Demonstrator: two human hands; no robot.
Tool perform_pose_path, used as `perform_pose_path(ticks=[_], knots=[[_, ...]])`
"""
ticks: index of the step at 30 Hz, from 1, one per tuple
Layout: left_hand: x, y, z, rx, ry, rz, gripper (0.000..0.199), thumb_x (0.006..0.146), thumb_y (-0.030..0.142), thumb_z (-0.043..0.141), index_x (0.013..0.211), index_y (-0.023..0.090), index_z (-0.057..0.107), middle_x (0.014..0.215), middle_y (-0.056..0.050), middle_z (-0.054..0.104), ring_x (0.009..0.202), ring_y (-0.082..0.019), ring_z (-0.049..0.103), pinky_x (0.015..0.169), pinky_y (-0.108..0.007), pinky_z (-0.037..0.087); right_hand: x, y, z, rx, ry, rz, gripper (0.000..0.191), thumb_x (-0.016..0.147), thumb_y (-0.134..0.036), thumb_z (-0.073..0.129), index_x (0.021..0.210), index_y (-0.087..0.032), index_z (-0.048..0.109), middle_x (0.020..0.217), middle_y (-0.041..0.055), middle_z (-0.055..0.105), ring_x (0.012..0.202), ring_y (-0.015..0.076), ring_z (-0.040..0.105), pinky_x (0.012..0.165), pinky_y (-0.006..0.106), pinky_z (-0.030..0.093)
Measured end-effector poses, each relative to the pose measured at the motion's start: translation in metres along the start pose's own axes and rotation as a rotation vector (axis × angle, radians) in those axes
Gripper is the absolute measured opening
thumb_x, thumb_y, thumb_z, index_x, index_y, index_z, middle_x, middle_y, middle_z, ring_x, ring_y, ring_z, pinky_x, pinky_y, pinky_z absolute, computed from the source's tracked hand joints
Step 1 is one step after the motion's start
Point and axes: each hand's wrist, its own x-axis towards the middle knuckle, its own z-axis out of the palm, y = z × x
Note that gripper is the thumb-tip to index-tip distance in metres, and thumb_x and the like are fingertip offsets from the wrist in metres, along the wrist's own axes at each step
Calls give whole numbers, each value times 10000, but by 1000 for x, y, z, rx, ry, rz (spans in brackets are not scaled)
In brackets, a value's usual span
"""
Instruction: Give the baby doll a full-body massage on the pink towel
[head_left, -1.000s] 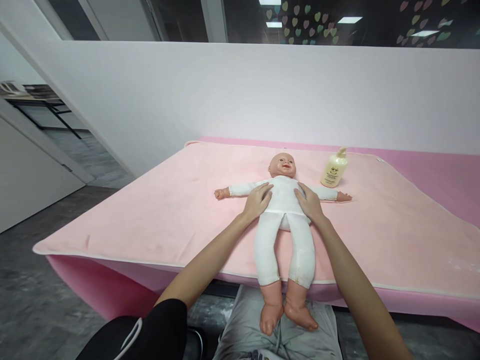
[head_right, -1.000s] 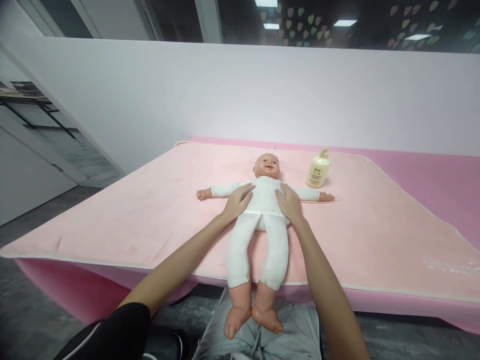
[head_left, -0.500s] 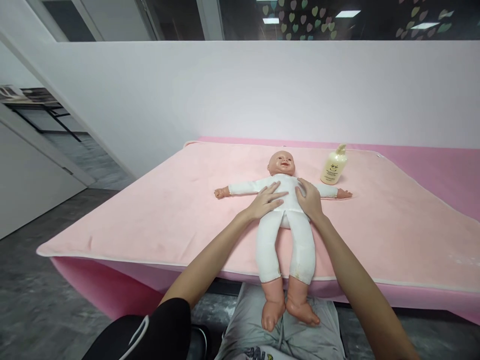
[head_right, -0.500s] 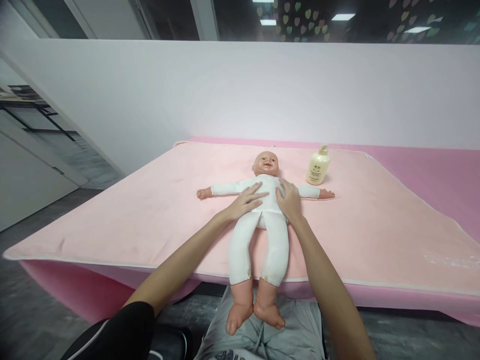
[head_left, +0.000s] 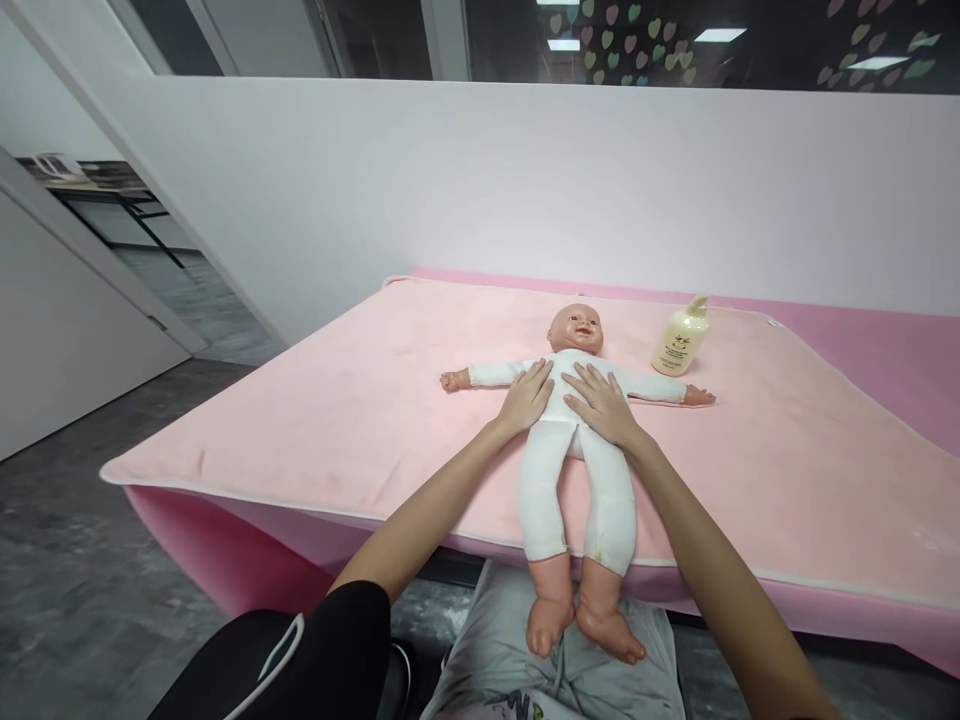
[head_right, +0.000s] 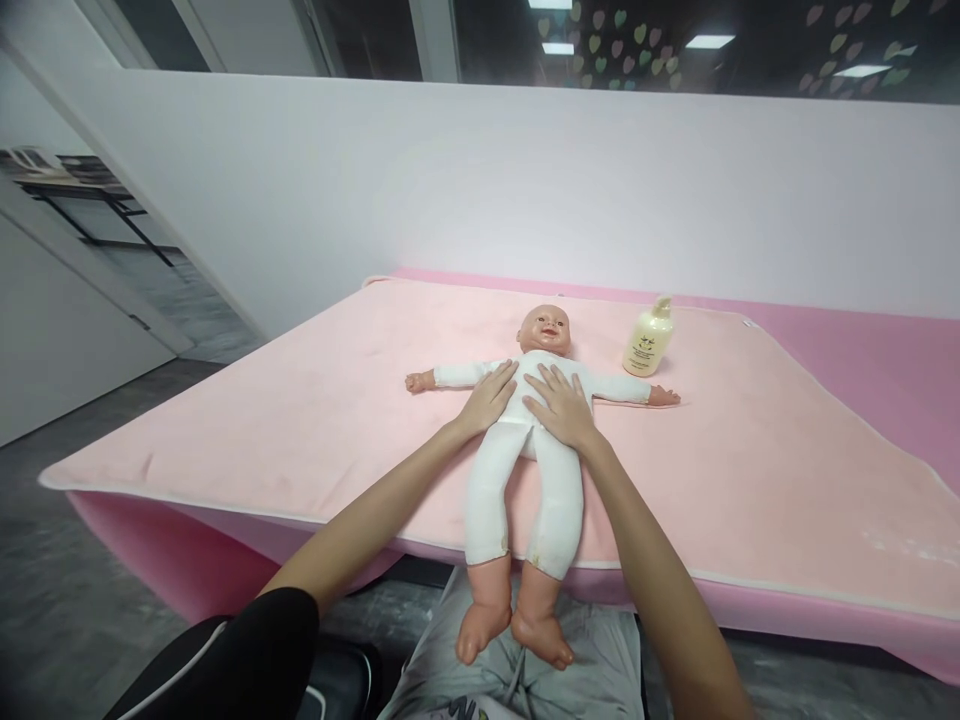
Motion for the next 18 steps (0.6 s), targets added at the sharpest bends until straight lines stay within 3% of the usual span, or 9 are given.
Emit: perform_pose_path(ticks=[5,11,15,18], knots=[[0,0,1,-44,85,26,451,925,316,321,1315,135,455,1424,-132,407,1345,-212,338,1111,-429,262,5,21,5,62,90,188,536,880,-532,366,1368,-311,388,1500,42,259,1391,262,197,1097,571,127],[-2,1,0,-96,178,57,383,896,288,396,1224,154,541,1349,-116,483,1263,-214,435,1083,-396,325,3,40,6,208,188,262,613,864,-517,387,1371,-174,387,1453,130,341,1359,244,279,1096,459,228],[-6,7,-4,-84,270,52,297,873,214,402,1053,180,636,1090,-82,598,1079,-192,537,983,-346,412,0,28,-4,169,375,368,407,861,-378,386,1111,-142,605,1143,129,624,1071,231,555,945,373,397],[-7,12,-10,-21,261,-30,270,863,192,389,956,189,642,920,-66,622,938,-194,578,856,-321,456,-1,22,-12,67,438,507,334,845,-309,354,837,-159,653,875,116,674,825,224,595,774,340,438]])
